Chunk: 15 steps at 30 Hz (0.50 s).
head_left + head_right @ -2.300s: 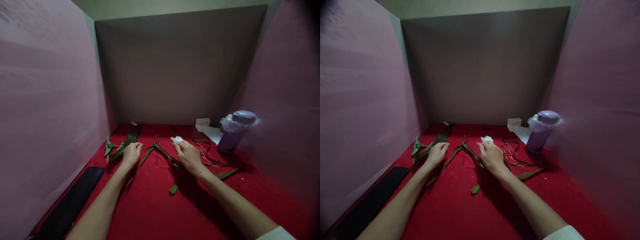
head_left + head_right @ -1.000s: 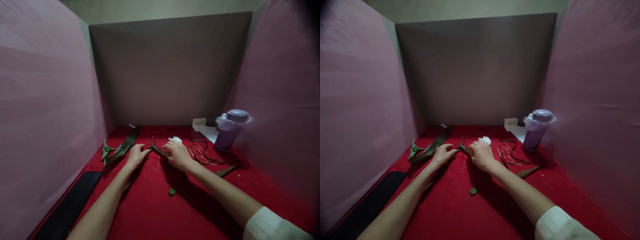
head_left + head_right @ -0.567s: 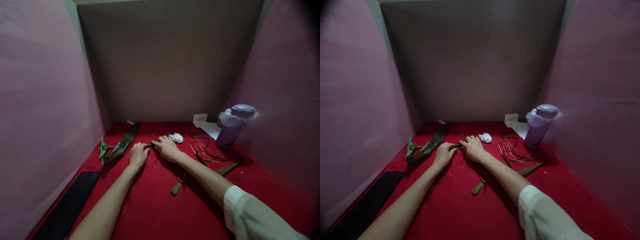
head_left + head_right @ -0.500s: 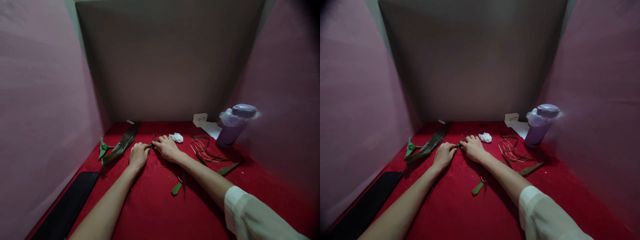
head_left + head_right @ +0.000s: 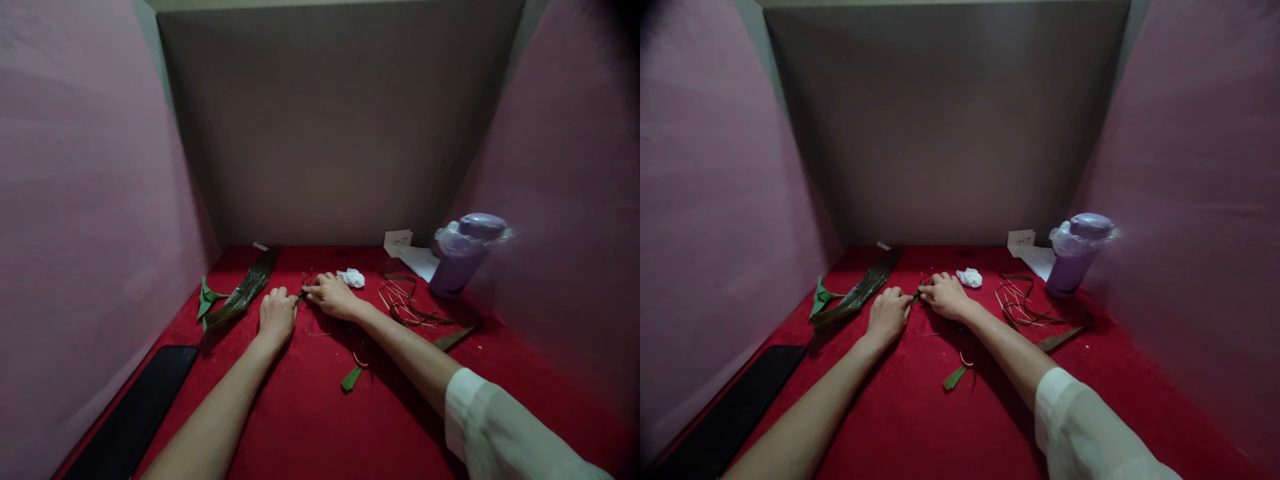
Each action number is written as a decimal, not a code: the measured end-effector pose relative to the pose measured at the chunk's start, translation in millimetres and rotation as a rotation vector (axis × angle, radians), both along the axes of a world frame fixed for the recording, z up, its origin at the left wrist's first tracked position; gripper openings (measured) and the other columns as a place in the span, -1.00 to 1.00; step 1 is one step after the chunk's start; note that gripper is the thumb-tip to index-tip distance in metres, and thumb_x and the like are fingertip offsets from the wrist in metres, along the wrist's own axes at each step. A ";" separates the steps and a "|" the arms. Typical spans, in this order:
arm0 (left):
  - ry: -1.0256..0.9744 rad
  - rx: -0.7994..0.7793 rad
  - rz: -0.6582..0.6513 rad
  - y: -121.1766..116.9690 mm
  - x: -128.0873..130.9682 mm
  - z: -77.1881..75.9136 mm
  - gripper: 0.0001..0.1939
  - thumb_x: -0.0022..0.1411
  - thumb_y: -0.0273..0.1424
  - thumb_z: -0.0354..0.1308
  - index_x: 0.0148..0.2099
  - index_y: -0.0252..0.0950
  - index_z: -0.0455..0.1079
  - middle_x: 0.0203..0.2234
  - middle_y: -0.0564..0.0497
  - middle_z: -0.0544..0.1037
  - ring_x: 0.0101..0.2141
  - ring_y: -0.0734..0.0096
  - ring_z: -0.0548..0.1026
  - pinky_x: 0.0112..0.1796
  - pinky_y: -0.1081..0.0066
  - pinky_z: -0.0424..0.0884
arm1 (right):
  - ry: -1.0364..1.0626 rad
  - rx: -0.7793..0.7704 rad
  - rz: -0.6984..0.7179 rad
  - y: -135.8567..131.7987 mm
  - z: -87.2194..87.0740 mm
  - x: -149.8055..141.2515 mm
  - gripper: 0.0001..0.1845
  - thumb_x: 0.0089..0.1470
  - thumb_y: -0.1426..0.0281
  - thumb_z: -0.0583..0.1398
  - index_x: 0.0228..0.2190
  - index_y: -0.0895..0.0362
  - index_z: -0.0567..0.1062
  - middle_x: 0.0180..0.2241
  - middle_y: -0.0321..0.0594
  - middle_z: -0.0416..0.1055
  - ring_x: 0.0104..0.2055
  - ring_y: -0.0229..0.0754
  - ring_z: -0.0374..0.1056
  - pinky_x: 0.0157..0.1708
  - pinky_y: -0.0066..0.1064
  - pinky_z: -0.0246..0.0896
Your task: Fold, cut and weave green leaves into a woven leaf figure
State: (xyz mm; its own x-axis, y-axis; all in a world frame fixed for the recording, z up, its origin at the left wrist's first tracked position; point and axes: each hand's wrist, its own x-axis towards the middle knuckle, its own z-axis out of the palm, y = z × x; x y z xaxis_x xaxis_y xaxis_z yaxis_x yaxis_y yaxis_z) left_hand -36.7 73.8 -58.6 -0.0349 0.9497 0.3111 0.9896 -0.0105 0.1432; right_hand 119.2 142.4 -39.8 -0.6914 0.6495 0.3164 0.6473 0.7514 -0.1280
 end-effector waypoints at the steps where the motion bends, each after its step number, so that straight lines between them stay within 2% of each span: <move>1: -0.021 -0.001 0.005 -0.2 -0.4 0.8 -0.74 0.25 -0.34 -0.03 -0.22 -0.22 0.50 -0.30 -0.12 0.44 -0.17 0.20 0.37 -0.19 0.30 0.24 | 0.033 -0.015 0.004 3.2 7.6 3.4 -0.69 0.20 0.23 0.05 -0.08 -0.06 0.45 -0.23 -0.18 0.37 -0.19 -0.16 0.22 -0.21 -0.35 0.06; 5: -0.137 -0.008 0.018 -1.4 -9.8 6.9 -0.73 0.26 -0.25 0.00 -0.17 -0.28 0.44 -0.29 -0.05 0.49 -0.24 0.31 0.43 -0.18 0.25 0.31 | 0.212 -0.029 -0.066 8.0 35.1 25.3 -0.61 0.27 0.30 -0.08 0.04 0.06 0.35 -0.16 -0.16 0.37 -0.12 -0.21 0.24 -0.14 -0.40 0.10; 8: -0.228 -0.004 0.030 -3.7 -23.5 14.2 -0.73 0.27 -0.25 0.01 -0.17 -0.33 0.40 -0.24 -0.04 0.51 -0.25 0.34 0.46 -0.18 0.21 0.36 | 0.293 -0.058 -0.128 -9.7 37.4 42.3 -0.65 0.24 0.31 -0.03 -0.07 0.14 0.45 -0.19 -0.13 0.41 -0.13 -0.20 0.28 -0.13 -0.38 0.14; 11: -0.280 0.009 0.054 -9.6 -29.0 20.7 -0.75 0.27 -0.28 0.00 -0.19 -0.35 0.39 -0.27 -0.05 0.52 -0.26 0.35 0.48 -0.20 0.23 0.37 | 0.346 -0.089 -0.168 -51.8 36.1 52.6 -0.73 0.19 0.36 0.06 -0.19 0.19 0.51 -0.22 -0.09 0.42 -0.15 -0.17 0.31 -0.12 -0.33 0.16; 13: -0.289 -0.003 0.051 -17.4 -21.8 23.7 -0.74 0.28 -0.28 -0.02 -0.25 -0.35 0.40 -0.36 -0.03 0.53 -0.34 0.37 0.48 -0.26 0.30 0.36 | 0.381 -0.139 -0.119 -91.2 45.5 58.3 -0.76 0.18 0.36 0.07 -0.22 0.14 0.51 -0.26 -0.17 0.45 -0.22 -0.23 0.34 -0.18 -0.40 0.21; 15: -0.288 -0.043 -0.004 -28.7 -7.2 26.7 -0.71 0.26 -0.25 -0.04 -0.33 -0.31 0.41 -0.47 0.01 0.53 -0.43 0.40 0.47 -0.37 0.42 0.32 | 0.440 -0.396 0.067 -133.6 64.0 66.3 -0.78 0.16 0.36 0.09 -0.21 0.09 0.50 -0.29 -0.23 0.47 -0.27 -0.26 0.38 -0.25 -0.44 0.25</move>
